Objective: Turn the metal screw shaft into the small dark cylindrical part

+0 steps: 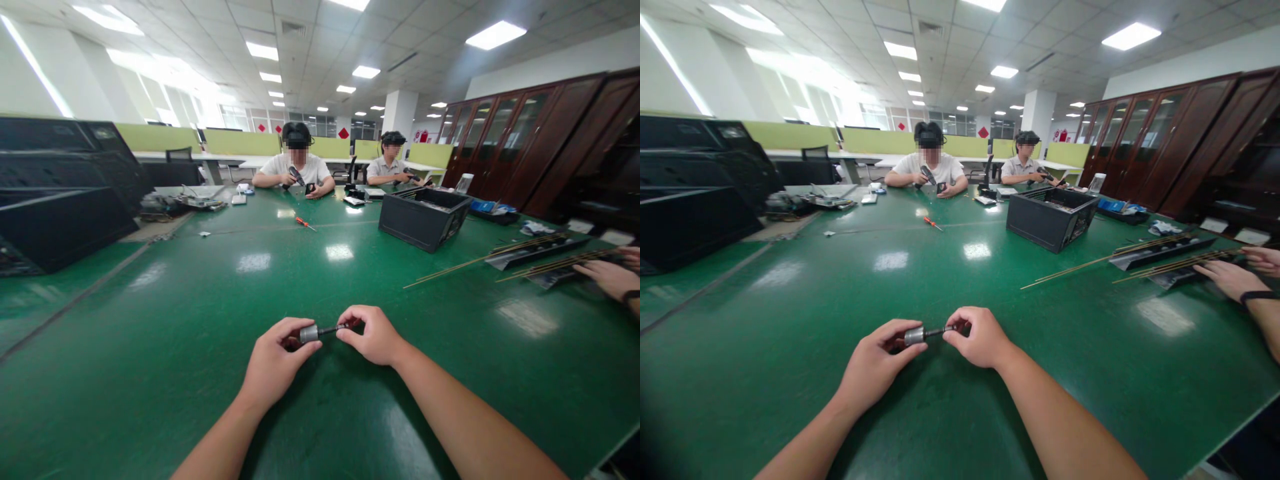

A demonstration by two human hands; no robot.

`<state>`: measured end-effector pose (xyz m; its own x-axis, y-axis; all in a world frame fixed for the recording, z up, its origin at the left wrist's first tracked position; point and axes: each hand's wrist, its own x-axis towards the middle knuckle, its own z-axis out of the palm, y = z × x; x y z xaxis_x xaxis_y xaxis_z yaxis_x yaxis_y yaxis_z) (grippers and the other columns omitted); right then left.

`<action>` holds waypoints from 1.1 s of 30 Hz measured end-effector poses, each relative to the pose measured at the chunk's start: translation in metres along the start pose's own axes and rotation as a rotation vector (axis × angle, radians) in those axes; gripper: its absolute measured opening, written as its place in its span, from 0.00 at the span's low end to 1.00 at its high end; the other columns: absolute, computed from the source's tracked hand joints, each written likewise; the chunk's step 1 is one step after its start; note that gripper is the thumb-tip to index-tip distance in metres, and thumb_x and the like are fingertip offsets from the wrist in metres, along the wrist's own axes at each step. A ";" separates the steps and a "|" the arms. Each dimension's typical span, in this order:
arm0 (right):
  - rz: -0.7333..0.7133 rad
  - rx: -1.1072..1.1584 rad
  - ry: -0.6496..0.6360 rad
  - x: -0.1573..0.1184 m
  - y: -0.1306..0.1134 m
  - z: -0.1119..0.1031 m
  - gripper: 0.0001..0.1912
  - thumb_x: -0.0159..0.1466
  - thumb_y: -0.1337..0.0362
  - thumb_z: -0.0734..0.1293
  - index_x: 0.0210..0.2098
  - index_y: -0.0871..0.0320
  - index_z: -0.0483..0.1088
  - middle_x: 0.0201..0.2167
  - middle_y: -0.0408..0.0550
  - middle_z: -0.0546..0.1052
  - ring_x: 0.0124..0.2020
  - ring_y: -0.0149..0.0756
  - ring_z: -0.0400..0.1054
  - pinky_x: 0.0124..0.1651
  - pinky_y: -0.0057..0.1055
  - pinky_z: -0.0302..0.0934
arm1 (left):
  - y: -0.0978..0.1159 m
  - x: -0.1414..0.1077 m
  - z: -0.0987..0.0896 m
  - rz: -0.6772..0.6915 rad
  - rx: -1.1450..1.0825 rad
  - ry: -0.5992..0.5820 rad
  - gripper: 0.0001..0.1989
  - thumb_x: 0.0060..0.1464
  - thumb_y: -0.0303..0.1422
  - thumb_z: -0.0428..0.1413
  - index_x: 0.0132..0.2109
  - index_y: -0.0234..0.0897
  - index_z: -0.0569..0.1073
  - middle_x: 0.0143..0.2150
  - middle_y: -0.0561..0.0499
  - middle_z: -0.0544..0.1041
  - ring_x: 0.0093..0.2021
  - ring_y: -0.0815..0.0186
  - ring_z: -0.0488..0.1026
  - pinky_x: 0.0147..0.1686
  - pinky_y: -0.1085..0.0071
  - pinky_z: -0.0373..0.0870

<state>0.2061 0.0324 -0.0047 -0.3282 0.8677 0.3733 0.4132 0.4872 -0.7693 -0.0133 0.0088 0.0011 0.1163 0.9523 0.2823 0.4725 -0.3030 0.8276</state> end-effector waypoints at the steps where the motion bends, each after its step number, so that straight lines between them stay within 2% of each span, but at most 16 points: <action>1: 0.001 0.000 -0.001 0.000 0.000 0.000 0.03 0.58 0.67 0.70 0.33 0.58 0.76 0.30 0.45 0.79 0.33 0.35 0.72 0.40 0.30 0.65 | 0.000 0.000 0.000 0.003 0.000 0.001 0.15 0.49 0.40 0.64 0.44 0.41 0.79 0.41 0.50 0.79 0.38 0.60 0.77 0.39 0.66 0.73; 33: -0.010 0.039 0.037 0.001 0.006 -0.003 0.02 0.57 0.67 0.71 0.31 0.58 0.76 0.28 0.45 0.78 0.31 0.35 0.71 0.38 0.29 0.62 | -0.006 0.000 0.000 -0.023 -0.043 -0.010 0.15 0.49 0.40 0.64 0.45 0.43 0.78 0.42 0.52 0.78 0.40 0.62 0.76 0.41 0.66 0.72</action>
<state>0.2108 0.0368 -0.0078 -0.3002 0.8664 0.3991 0.3762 0.4920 -0.7851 -0.0163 0.0109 -0.0034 0.1144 0.9593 0.2582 0.4372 -0.2820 0.8540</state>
